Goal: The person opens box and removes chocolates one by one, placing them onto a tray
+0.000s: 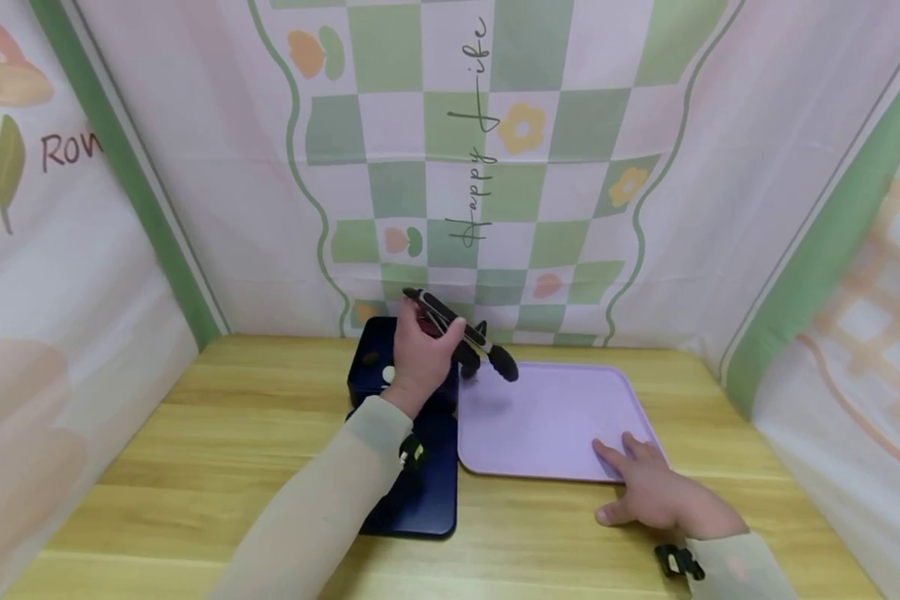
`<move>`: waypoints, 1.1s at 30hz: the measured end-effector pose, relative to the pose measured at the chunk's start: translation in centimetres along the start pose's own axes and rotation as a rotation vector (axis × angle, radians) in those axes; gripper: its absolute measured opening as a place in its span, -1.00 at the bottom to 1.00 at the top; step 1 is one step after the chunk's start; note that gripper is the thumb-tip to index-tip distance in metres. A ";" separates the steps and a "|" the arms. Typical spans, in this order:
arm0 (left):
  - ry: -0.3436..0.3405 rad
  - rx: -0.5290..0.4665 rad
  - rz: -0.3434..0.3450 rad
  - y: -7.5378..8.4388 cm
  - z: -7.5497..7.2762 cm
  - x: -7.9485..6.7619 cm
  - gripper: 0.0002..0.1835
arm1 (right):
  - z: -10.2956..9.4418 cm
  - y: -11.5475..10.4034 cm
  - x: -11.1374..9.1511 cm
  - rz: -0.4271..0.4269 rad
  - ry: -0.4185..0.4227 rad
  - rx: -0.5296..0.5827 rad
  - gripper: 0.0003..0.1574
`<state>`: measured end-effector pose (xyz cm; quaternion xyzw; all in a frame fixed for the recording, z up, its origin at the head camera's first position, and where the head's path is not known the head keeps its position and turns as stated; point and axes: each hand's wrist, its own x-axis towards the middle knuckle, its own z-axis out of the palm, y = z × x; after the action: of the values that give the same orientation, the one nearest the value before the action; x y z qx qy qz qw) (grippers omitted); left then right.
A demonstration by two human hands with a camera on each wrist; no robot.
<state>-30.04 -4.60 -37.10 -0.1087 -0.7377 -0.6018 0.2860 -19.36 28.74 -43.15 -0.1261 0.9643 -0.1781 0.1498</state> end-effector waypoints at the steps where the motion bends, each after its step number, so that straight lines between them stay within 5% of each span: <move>1: 0.011 -0.031 -0.026 0.2 -0.4 0.4 -0.50 | 0.0 0.0 0.0 -0.001 0.000 0.000 0.36; 8: 0.097 -0.112 -0.099 1.4 -4.3 2.8 -0.39 | 0.2 0.3 0.0 -0.005 -0.002 0.014 0.39; 18: 0.124 0.059 -0.112 1.7 -9.9 4.0 -0.30 | 0.2 0.3 -0.1 -0.011 -0.001 0.020 0.39; 33: 0.123 0.275 -0.148 -1.2 -11.4 3.4 -0.43 | 0.4 0.4 0.0 -0.028 0.033 -0.005 0.38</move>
<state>-30.12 -16.32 -34.97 0.0231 -0.8001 -0.5203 0.2978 -19.32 29.01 -43.64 -0.1370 0.9652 -0.1800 0.1313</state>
